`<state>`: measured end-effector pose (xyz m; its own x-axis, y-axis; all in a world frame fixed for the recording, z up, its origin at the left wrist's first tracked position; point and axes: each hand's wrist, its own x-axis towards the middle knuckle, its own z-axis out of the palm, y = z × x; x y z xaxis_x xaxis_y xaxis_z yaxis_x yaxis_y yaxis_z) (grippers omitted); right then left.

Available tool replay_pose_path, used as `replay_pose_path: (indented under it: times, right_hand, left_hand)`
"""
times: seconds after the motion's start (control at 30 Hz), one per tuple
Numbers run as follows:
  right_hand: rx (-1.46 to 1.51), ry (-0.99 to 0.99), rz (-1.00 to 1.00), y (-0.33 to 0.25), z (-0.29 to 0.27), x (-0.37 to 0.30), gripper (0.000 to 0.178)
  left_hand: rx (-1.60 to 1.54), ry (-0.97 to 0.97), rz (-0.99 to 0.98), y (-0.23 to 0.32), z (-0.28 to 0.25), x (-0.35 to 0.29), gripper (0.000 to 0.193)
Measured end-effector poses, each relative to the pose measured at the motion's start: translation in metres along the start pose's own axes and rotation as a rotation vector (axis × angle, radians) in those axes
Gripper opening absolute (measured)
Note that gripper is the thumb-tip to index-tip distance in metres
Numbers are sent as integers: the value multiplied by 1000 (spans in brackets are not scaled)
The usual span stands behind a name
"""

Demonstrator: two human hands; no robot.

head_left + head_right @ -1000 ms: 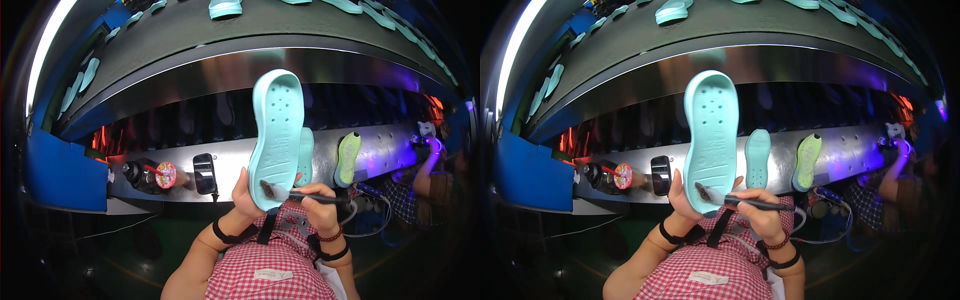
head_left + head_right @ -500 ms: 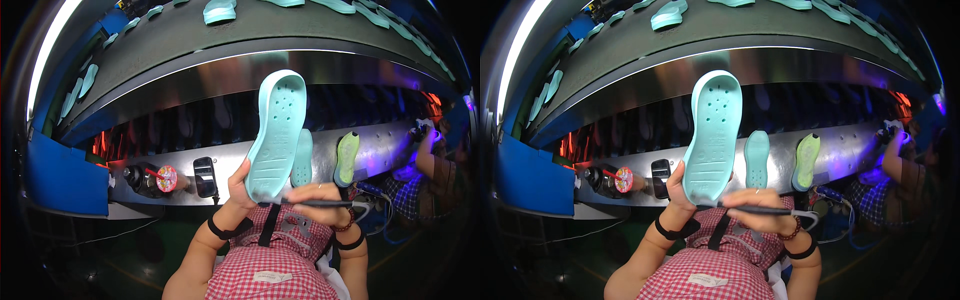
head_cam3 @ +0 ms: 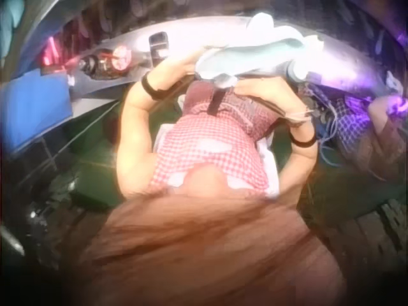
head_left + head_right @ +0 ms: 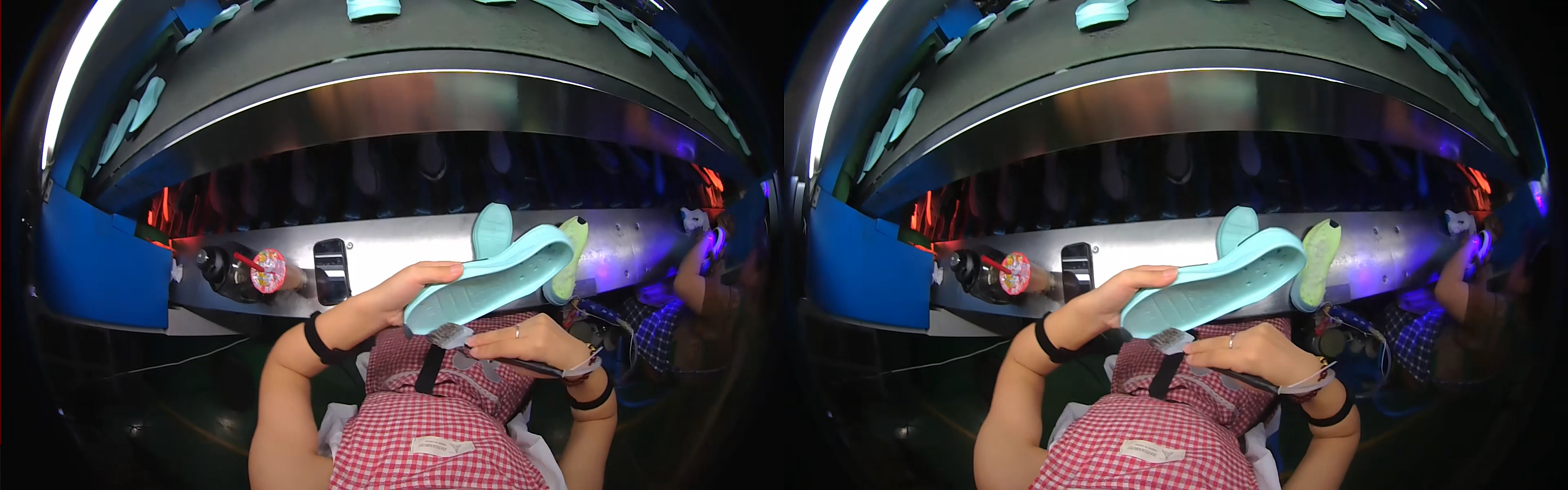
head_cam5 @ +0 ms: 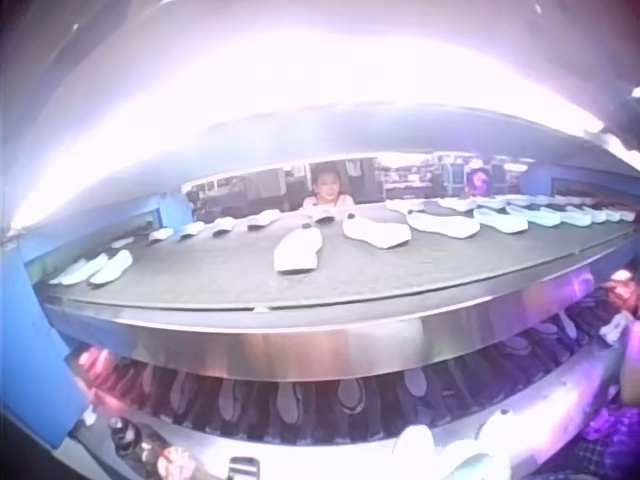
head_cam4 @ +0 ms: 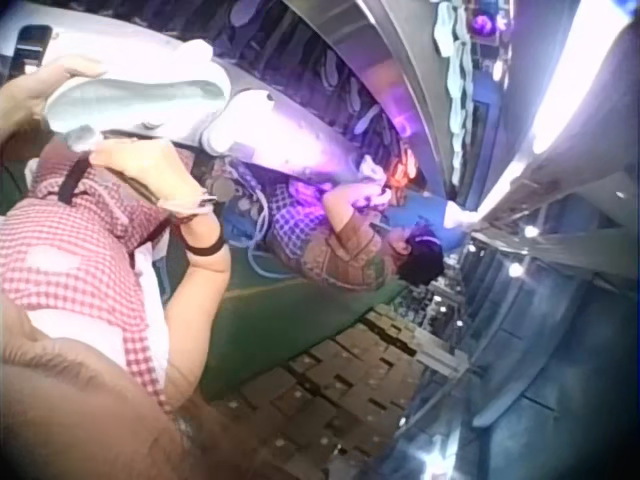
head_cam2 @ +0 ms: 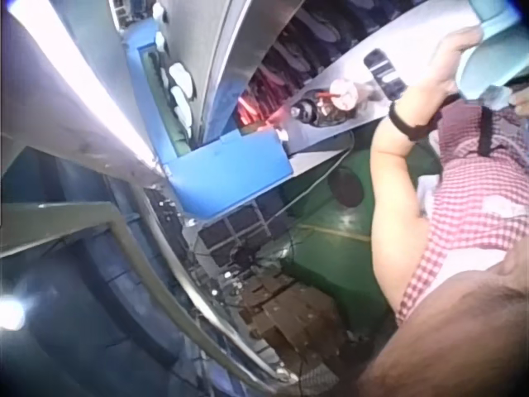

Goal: Apply adhesive to shoe soles using a brush in a manufacturing environment.

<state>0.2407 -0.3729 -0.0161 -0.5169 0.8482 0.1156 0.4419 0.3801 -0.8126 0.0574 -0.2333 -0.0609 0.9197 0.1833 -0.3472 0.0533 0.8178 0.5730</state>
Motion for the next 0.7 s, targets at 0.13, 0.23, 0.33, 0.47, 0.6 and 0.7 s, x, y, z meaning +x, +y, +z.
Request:
replay_pose_path:
  times: [0.13,0.23,0.33,0.47,0.6,0.7]
  right_hand:
    - [-7,189,-90,7,-3,-2,25]
    - [-194,-93,-3,2,-1,-4,28]
    - [-195,-67,-6,0,-9,-8,27]
    - [-141,-80,-1,14,-11,-16,24]
    - [-136,128,29,12,-18,-22,25]
    - [-83,124,57,22,-8,-27,25]
  left_hand:
    - [191,5,-64,7,10,-7,48]
    - [339,42,-104,12,6,-10,48]
    - [389,92,-140,10,6,-15,48]
    - [458,89,-120,6,3,-16,46]
    - [342,118,-168,11,2,-20,49]
    - [437,115,-78,5,-4,-20,50]
